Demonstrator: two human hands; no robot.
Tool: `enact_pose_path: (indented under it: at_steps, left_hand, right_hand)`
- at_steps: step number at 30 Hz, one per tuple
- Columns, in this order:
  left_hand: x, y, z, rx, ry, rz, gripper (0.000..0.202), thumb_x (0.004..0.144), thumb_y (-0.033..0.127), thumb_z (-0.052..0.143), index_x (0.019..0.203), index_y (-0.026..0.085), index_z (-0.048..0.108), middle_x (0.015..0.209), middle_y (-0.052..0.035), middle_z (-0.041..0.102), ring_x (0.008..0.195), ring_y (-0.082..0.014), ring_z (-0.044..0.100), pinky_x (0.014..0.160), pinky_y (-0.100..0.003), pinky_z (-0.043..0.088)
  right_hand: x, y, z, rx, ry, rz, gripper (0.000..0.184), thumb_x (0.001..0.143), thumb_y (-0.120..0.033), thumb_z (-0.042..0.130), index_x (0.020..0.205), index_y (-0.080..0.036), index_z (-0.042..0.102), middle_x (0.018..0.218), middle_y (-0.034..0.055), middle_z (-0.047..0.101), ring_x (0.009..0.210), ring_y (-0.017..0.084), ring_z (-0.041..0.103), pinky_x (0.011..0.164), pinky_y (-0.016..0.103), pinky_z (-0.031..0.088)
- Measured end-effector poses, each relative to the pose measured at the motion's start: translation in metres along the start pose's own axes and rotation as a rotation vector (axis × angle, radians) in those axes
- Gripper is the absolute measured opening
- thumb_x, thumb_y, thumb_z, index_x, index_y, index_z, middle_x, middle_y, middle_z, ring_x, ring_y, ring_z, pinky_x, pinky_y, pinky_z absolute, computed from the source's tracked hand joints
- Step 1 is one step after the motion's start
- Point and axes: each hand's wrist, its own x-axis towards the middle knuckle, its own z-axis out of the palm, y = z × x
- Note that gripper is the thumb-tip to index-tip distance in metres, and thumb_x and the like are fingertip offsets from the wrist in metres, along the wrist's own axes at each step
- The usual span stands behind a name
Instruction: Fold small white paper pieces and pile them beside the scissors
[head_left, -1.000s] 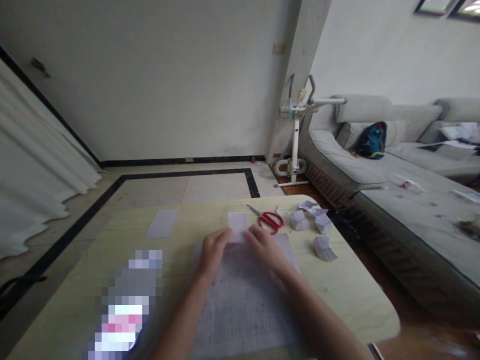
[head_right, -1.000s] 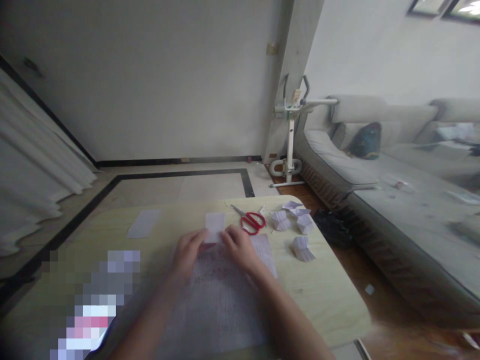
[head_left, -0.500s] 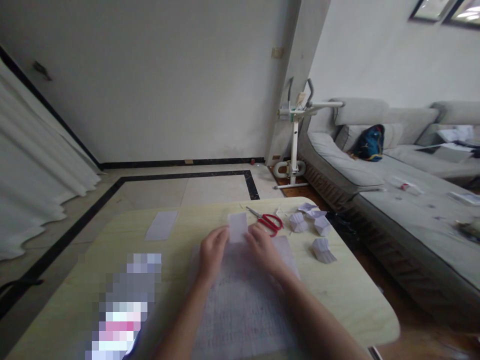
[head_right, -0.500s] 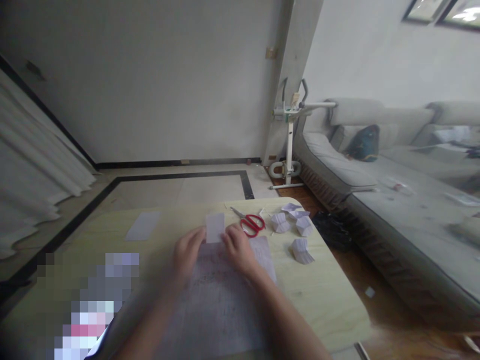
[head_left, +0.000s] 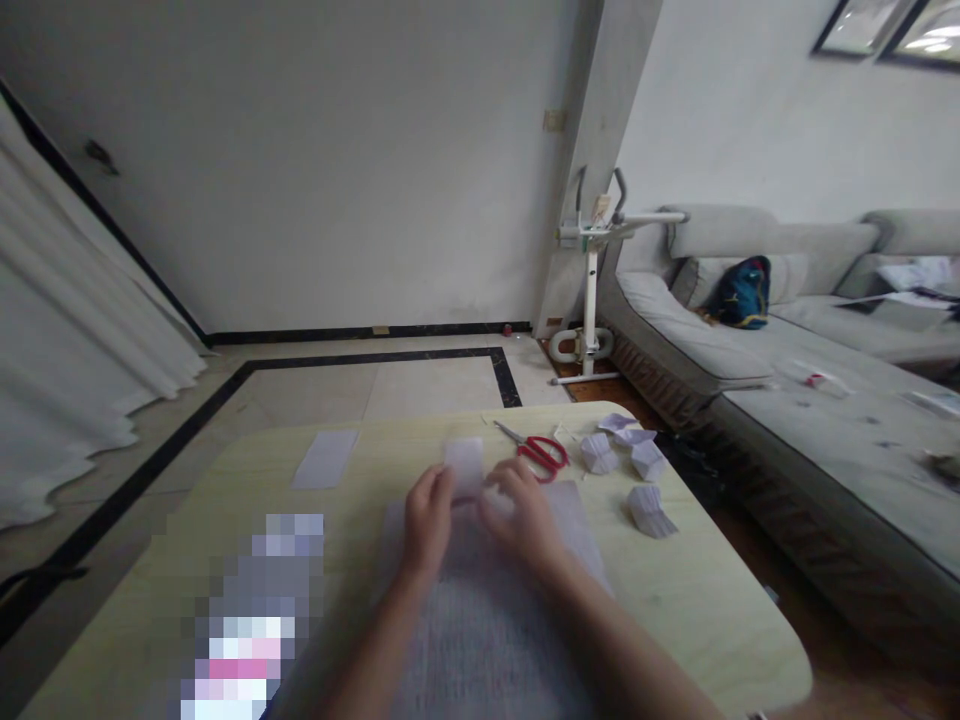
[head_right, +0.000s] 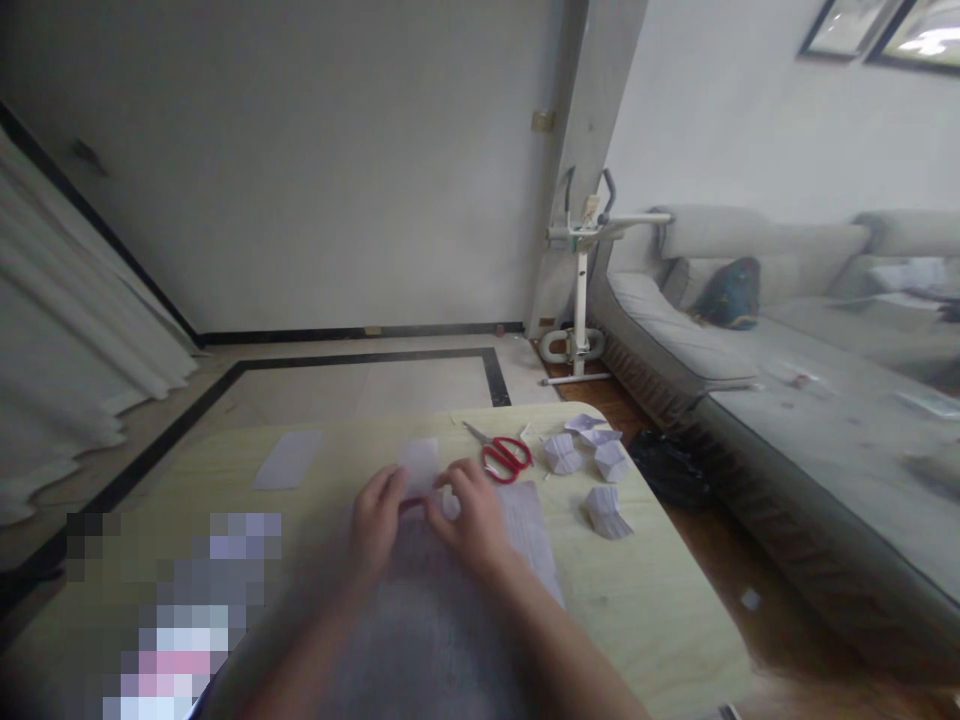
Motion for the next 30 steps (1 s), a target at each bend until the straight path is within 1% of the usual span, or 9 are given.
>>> enact_pose_path:
  at_steps: [2,7,12,17,24,25,27,29,30]
  left_hand:
    - [0.002,-0.003,-0.001,-0.057,-0.012,-0.03,0.029,0.08,0.043,0.053,0.082,0.015,0.06,0.073,-0.0011,0.061,0.068,-0.0162,0.058,0.057,-0.023,0.048]
    - [-0.002,-0.002,0.001,0.043,-0.091,-0.017,0.031,0.079,0.044,0.054,0.079,0.015,0.062,0.072,-0.001,0.061,0.066,-0.0157,0.055,0.057,-0.023,0.045]
    - [-0.005,0.001,0.001,0.219,-0.147,0.097,0.03,0.082,0.042,0.05,0.075,0.015,0.061,0.068,-0.0012,0.061,0.066,-0.0165,0.056,0.06,-0.023,0.043]
    - [-0.006,0.0,0.001,0.227,-0.187,0.041,0.037,0.081,0.048,0.049,0.071,0.015,0.062,0.06,-0.0026,0.062,0.059,-0.0186,0.058,0.054,-0.024,0.043]
    - [-0.004,-0.004,0.0,0.283,-0.219,0.072,0.039,0.082,0.049,0.048,0.072,0.015,0.063,0.059,-0.0042,0.064,0.06,-0.0201,0.06,0.056,-0.027,0.045]
    - [-0.002,-0.003,0.0,0.299,-0.225,0.083,0.038,0.083,0.048,0.046,0.076,0.015,0.064,0.064,-0.0052,0.066,0.064,-0.0209,0.062,0.058,-0.029,0.047]
    - [-0.001,0.004,0.001,0.32,-0.194,0.126,0.036,0.086,0.045,0.044,0.093,0.017,0.065,0.084,-0.0088,0.07,0.08,-0.0236,0.064,0.069,-0.034,0.049]
    - [-0.008,0.015,-0.002,0.329,-0.117,0.19,0.036,0.085,0.043,0.046,0.111,0.022,0.06,0.111,-0.0098,0.065,0.102,-0.0261,0.059,0.086,-0.041,0.047]
    - [-0.016,0.02,-0.006,0.344,-0.063,0.223,0.037,0.085,0.043,0.048,0.116,0.026,0.057,0.118,-0.0081,0.061,0.109,-0.0271,0.055,0.091,-0.044,0.044]
  right_hand:
    - [0.001,0.005,-0.001,0.056,0.053,0.111,0.01,0.077,-0.023,0.057,0.087,-0.019,0.055,0.078,0.003,0.055,0.067,0.015,0.051,0.062,0.027,0.043]
    - [0.004,0.013,0.002,0.195,0.02,0.296,0.011,0.081,-0.028,0.053,0.079,-0.017,0.056,0.07,0.0011,0.056,0.063,0.014,0.05,0.058,0.025,0.04]
    - [0.005,0.016,0.002,0.329,0.048,0.361,0.017,0.081,-0.031,0.053,0.069,-0.018,0.052,0.064,0.0,0.051,0.06,0.014,0.048,0.055,0.025,0.038]
    - [0.007,0.022,0.0,0.401,0.081,0.411,0.021,0.08,-0.035,0.053,0.068,-0.019,0.049,0.06,-0.0014,0.047,0.055,0.013,0.045,0.051,0.025,0.036]
    - [0.009,0.021,0.0,0.412,0.064,0.449,0.023,0.08,-0.036,0.053,0.066,-0.018,0.051,0.06,-0.0016,0.046,0.055,0.013,0.044,0.05,0.024,0.035]
    - [0.009,0.02,0.0,0.399,0.068,0.459,0.024,0.08,-0.036,0.053,0.065,-0.018,0.05,0.058,-0.002,0.044,0.054,0.012,0.043,0.049,0.024,0.033]
    - [0.01,0.021,0.0,0.39,0.077,0.478,0.025,0.08,-0.036,0.054,0.063,-0.018,0.049,0.058,-0.0024,0.044,0.053,0.012,0.041,0.048,0.024,0.031]
    - [0.01,0.021,0.0,0.403,0.077,0.487,0.024,0.08,-0.035,0.053,0.064,-0.018,0.049,0.059,-0.0025,0.045,0.053,0.011,0.042,0.047,0.023,0.031]
    - [0.01,0.022,0.0,0.409,0.073,0.489,0.024,0.08,-0.035,0.053,0.064,-0.018,0.049,0.059,-0.0025,0.045,0.054,0.011,0.042,0.047,0.023,0.031]
